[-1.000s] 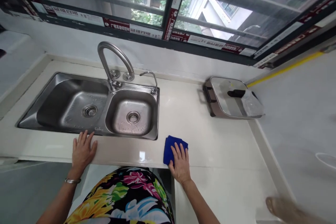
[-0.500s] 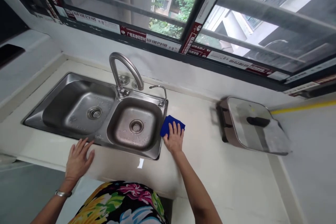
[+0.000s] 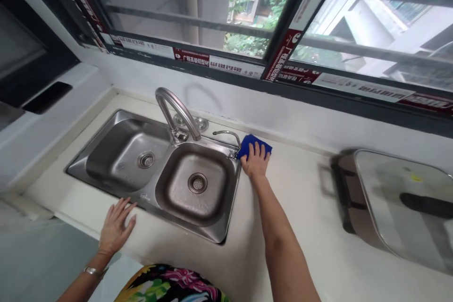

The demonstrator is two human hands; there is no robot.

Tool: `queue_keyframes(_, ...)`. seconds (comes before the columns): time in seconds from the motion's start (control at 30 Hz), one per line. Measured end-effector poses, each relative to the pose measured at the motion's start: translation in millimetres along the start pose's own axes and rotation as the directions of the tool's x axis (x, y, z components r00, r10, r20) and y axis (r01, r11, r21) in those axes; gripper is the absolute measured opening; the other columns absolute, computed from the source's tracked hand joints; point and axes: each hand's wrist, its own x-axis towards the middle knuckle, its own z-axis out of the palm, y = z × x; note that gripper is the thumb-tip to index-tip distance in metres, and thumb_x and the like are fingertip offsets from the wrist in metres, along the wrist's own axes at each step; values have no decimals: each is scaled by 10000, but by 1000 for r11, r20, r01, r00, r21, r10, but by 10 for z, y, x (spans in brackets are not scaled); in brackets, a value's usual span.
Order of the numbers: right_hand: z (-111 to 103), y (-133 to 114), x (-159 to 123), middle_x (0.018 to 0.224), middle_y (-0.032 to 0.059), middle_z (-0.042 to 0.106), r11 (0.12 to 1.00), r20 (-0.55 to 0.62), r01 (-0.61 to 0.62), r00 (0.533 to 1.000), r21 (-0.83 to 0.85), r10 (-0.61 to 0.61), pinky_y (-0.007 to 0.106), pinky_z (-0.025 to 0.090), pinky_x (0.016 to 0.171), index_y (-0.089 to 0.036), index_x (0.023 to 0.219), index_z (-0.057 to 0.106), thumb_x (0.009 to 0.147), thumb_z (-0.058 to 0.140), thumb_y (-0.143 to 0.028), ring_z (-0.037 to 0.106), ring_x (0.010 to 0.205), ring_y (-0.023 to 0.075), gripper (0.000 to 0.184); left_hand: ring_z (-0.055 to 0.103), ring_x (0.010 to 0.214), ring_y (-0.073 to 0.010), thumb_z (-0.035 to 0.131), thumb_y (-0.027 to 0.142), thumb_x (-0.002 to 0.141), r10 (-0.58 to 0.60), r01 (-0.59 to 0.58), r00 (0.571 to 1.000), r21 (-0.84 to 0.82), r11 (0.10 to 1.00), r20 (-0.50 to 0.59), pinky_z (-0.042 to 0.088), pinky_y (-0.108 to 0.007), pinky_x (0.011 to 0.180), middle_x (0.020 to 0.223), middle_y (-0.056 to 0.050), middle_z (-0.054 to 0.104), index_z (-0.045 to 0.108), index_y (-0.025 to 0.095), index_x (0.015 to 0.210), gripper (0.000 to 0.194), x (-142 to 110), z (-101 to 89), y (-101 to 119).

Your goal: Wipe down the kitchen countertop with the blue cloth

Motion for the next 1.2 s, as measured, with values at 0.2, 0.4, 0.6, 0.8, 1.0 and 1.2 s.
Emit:
queue_keyframes(0.2, -12, 27, 136, 1638, 118, 291, 997, 34, -15, 999, 71, 13, 641, 198, 1206, -162, 1536, 353, 942, 334, -412, 192, 1503, 353, 645, 433, 1439, -293, 444, 415, 980, -40, 40, 999, 2, 999, 15, 302, -546, 1205, 1453, -101, 577, 636, 235, 1303, 416, 3, -24, 9)
queue_keyframes(0.4, -60, 37, -246, 1616, 151, 324, 996, -5, -12, 1000, 87, 12, 640, 205, 1200, -149, 1523, 373, 934, 336, -395, 214, 1493, 362, 640, 444, 1433, -283, 457, 411, 958, -63, 63, 998, -22, 998, 8, 298, -542, 1210, 1444, -83, 591, 649, 254, 1297, 420, 8, -3, 3)
queue_keyframes(0.6, -114, 119, -1035, 1598, 147, 360, 998, -59, 18, 998, 54, -15, 624, 217, 1201, -148, 1512, 396, 931, 343, -378, 236, 1490, 352, 626, 442, 1432, -293, 444, 393, 969, -41, 40, 999, -39, 998, -21, 293, -558, 1206, 1437, -105, 594, 656, 234, 1287, 414, -2, -2, 40)
queue_keyframes(0.8, -197, 164, -1874, 1595, 140, 371, 999, -77, 48, 996, 26, -46, 620, 244, 1200, -145, 1515, 390, 954, 315, -377, 245, 1499, 345, 612, 444, 1429, -296, 465, 385, 968, -58, 56, 997, -56, 997, -42, 296, -556, 1204, 1424, -110, 602, 658, 229, 1287, 404, -20, -12, 94)
queue_keyframes(1.0, -363, 187, -2799, 1603, 130, 363, 991, -96, 131, 987, 11, -130, 610, 257, 1203, -157, 1525, 365, 956, 346, -352, 235, 1514, 335, 603, 427, 1437, -313, 449, 375, 978, -20, 16, 997, -55, 998, -69, 290, -572, 1198, 1426, -145, 591, 647, 199, 1307, 422, -28, 9, 95)
queue_keyframes(1.2, -532, 171, -3676, 1638, 97, 303, 972, -58, 235, 971, 30, -233, 620, 266, 1203, -219, 1577, 241, 946, 379, -319, 200, 1532, 326, 653, 413, 1448, -306, 457, 369, 974, -27, 22, 998, -87, 996, -61, 254, -549, 1217, 1451, -139, 570, 630, 202, 1326, 427, -19, 48, 89)
